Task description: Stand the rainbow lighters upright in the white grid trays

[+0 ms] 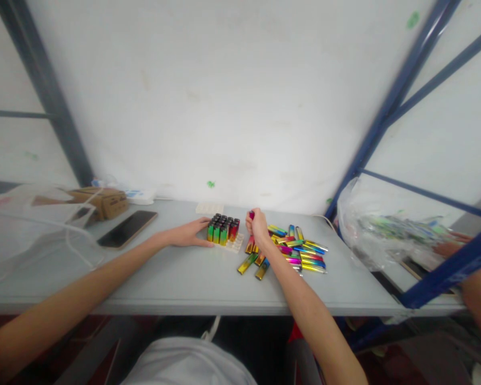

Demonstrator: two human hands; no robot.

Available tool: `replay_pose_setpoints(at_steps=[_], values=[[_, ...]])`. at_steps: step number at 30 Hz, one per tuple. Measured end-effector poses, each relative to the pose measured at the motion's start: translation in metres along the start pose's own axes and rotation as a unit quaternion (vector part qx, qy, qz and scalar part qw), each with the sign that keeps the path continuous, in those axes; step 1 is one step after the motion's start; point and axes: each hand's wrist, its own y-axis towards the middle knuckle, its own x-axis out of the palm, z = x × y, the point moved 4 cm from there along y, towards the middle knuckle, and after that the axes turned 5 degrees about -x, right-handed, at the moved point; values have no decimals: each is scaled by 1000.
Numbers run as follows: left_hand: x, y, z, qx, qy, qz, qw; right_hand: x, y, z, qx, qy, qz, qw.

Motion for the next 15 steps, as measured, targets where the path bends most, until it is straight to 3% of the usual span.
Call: replay_pose_setpoints(at_steps=[5, 9, 15], values=[[0, 1, -1, 1, 1, -2, 1000, -3, 0, -11, 63, 128, 16, 990], [0, 1, -1, 0, -2, -2, 1000, -3, -3, -24, 155, 263, 65, 950], [0, 0, -1, 8, 3, 4, 1000, -2, -5, -40, 202, 338, 99, 914]])
